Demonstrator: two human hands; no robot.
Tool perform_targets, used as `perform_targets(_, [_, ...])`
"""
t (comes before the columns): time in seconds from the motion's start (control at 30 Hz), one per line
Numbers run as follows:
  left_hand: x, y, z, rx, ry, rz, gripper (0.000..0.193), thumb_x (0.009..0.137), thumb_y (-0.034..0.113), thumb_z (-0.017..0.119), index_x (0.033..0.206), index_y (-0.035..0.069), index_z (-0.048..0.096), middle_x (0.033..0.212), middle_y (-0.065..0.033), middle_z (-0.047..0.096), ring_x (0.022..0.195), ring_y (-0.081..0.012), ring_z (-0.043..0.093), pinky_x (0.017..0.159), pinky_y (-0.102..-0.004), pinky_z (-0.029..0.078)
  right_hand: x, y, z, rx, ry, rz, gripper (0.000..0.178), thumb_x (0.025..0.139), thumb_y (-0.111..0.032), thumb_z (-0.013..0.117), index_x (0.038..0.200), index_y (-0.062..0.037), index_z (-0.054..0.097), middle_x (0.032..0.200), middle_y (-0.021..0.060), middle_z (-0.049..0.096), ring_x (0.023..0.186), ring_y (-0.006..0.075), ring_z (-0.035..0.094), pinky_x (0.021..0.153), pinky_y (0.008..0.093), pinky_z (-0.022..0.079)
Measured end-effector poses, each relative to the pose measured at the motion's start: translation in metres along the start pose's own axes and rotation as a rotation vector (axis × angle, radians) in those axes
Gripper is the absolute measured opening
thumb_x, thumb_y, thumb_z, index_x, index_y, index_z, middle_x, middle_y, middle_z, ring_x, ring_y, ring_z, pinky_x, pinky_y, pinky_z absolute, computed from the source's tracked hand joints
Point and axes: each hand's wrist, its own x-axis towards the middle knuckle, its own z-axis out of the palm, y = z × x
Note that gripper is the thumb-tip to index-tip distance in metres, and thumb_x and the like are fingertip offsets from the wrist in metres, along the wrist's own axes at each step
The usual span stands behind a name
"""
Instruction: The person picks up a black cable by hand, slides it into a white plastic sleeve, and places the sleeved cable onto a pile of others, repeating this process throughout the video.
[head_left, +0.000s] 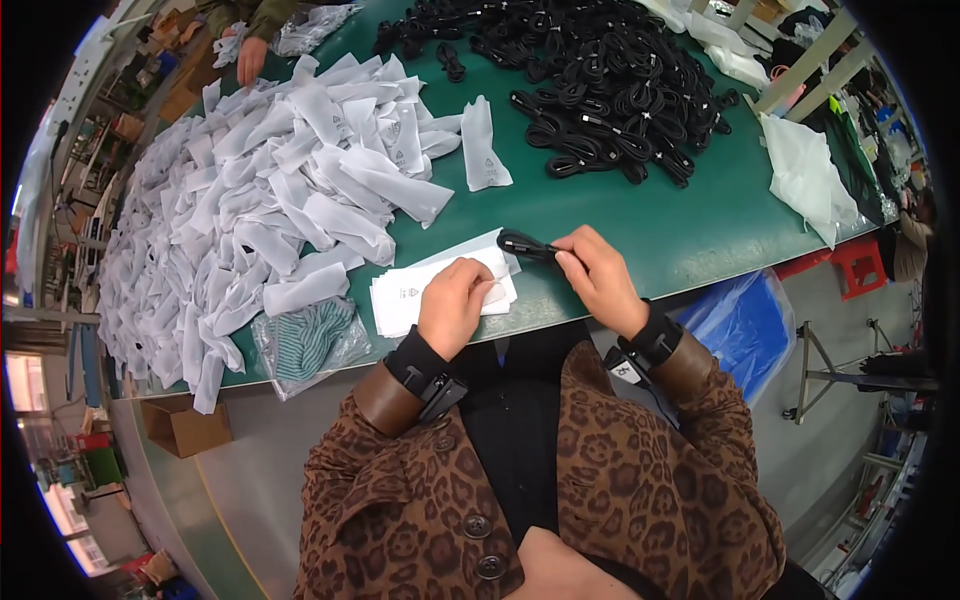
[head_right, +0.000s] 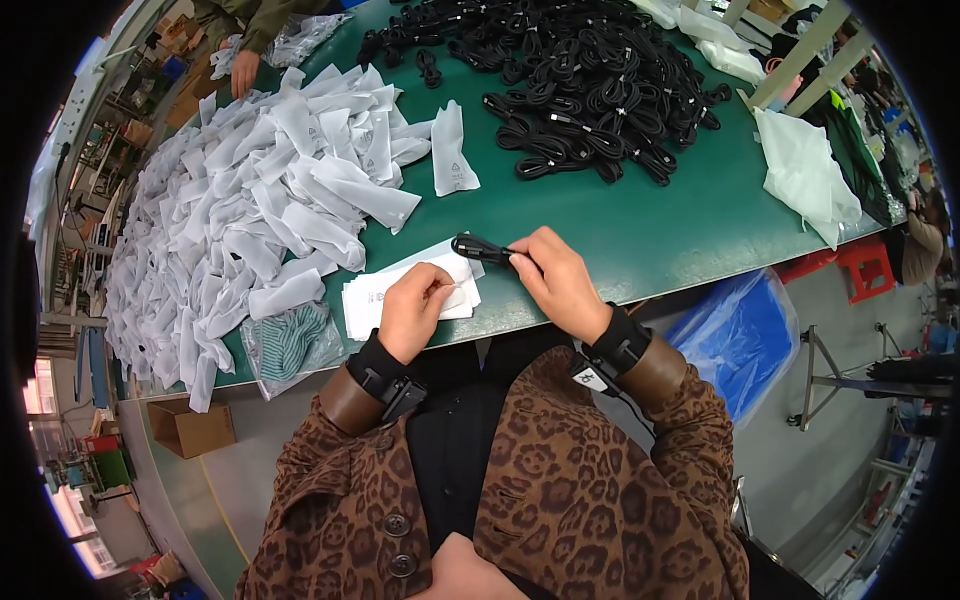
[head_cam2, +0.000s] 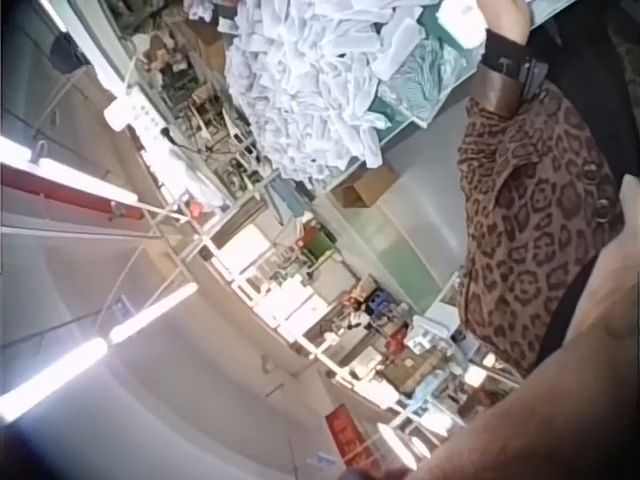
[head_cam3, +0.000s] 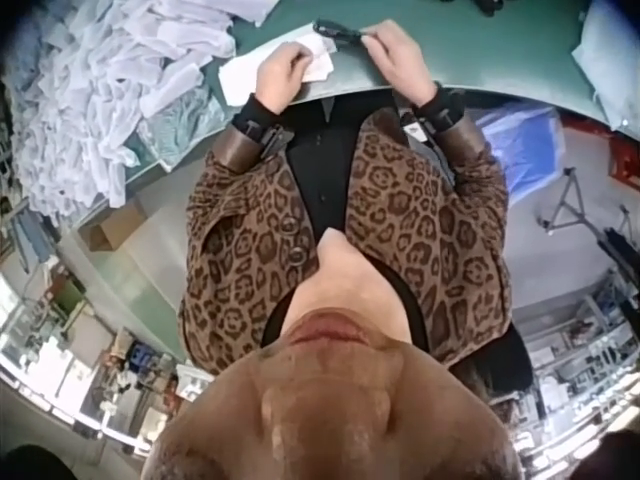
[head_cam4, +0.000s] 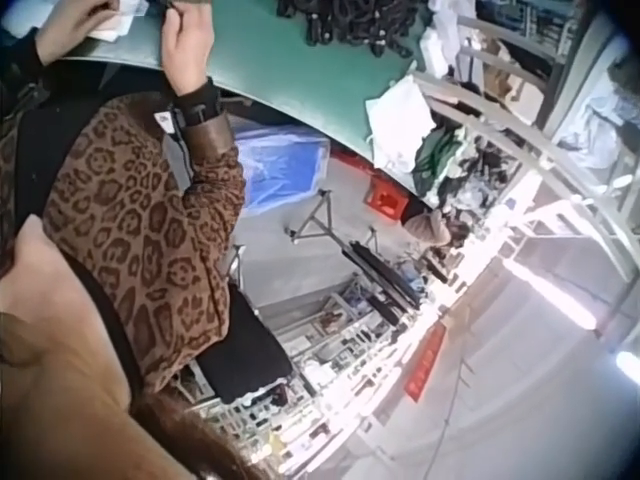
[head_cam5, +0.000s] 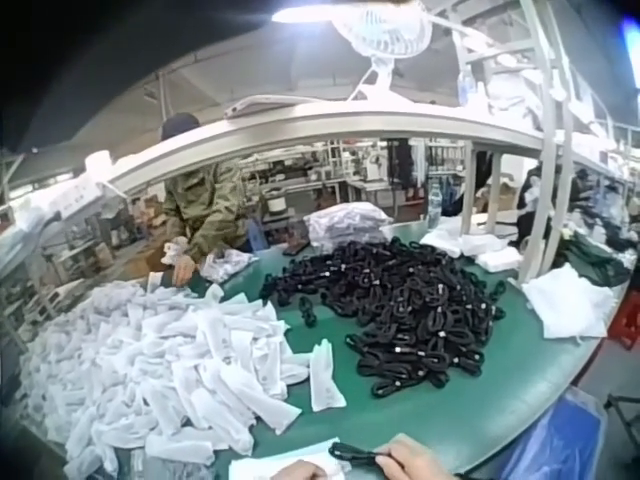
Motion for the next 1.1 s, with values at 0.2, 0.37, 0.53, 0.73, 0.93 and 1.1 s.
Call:
perform_targets(0.2, [0.001, -0.008, -0.002, 0.247, 0.064, 0.285, 0.007, 0.083, -0.002, 0.066, 0.088, -0.001, 0.061, 0.081, -0.0126, 0.058, 0.071, -0.0289, 0.060, 0.065, -0.0334, 0.049, -0.015, -0.002, 0.002, -0.095, -0.020, -0.091, 0.013, 0.091, -0.004, 0.060, 0.103, 0.0024, 0.062, 0.087, 0.0136, 0.054, 0.078, 0.0295, 0.056, 0.068, 0.0358, 0.046])
perform_targets(0.37, [-0.002, -0.007, -0.004, -0.014, 0.029, -0.026, 0.009, 0.083, -0.002, 0.068, 0.087, -0.001, 0.061, 0.080, -0.0118, 0.058, 0.068, -0.0268, 0.060, 0.065, -0.0320, 0.049, -0.020, 0.001, 0.005, -0.119, -0.051, -0.094, 0.014, 0.090, -0.004, 0.061, 0.102, 0.0020, 0.062, 0.087, 0.0137, 0.054, 0.077, 0.0302, 0.056, 0.067, 0.0365, 0.046])
perform_targets(0.53, [-0.005, -0.011, -0.004, -0.169, 0.043, -0.163, 0.008, 0.082, -0.002, 0.067, 0.087, -0.001, 0.061, 0.081, -0.0119, 0.059, 0.069, -0.0285, 0.061, 0.065, -0.0326, 0.049, -0.018, -0.001, 0.007, -0.150, -0.104, -0.110, 0.014, 0.090, -0.005, 0.062, 0.102, 0.0018, 0.062, 0.087, 0.0133, 0.055, 0.076, 0.0302, 0.056, 0.067, 0.0368, 0.046])
perform_targets(0.73, [-0.003, -0.012, -0.005, 0.212, 0.056, 0.239, 0.005, 0.084, -0.003, 0.065, 0.087, -0.001, 0.061, 0.080, -0.0123, 0.061, 0.068, -0.0251, 0.060, 0.063, -0.0281, 0.047, -0.016, -0.002, 0.009, -0.125, -0.056, -0.058, 0.013, 0.091, -0.006, 0.062, 0.101, 0.0011, 0.063, 0.087, 0.0130, 0.055, 0.076, 0.0319, 0.057, 0.067, 0.0383, 0.047])
perform_targets(0.93, [-0.005, -0.011, -0.006, 0.066, 0.064, 0.053, 0.005, 0.084, -0.003, 0.065, 0.087, -0.001, 0.061, 0.080, -0.0115, 0.061, 0.069, -0.0253, 0.060, 0.065, -0.0282, 0.047, -0.018, -0.006, 0.009, -0.174, -0.077, -0.127, 0.015, 0.089, -0.006, 0.064, 0.102, -0.0002, 0.063, 0.089, 0.0124, 0.055, 0.076, 0.0310, 0.059, 0.067, 0.0382, 0.048])
perform_targets(1.1, [-0.005, -0.007, -0.009, -0.219, 0.038, -0.155, 0.006, 0.084, -0.003, 0.065, 0.088, -0.001, 0.060, 0.080, -0.0109, 0.059, 0.071, -0.0286, 0.059, 0.067, -0.0314, 0.048, -0.019, -0.005, 0.008, -0.304, -0.119, -0.257, 0.019, 0.086, -0.005, 0.066, 0.104, -0.0017, 0.063, 0.092, 0.0116, 0.054, 0.075, 0.0302, 0.060, 0.066, 0.0378, 0.050])
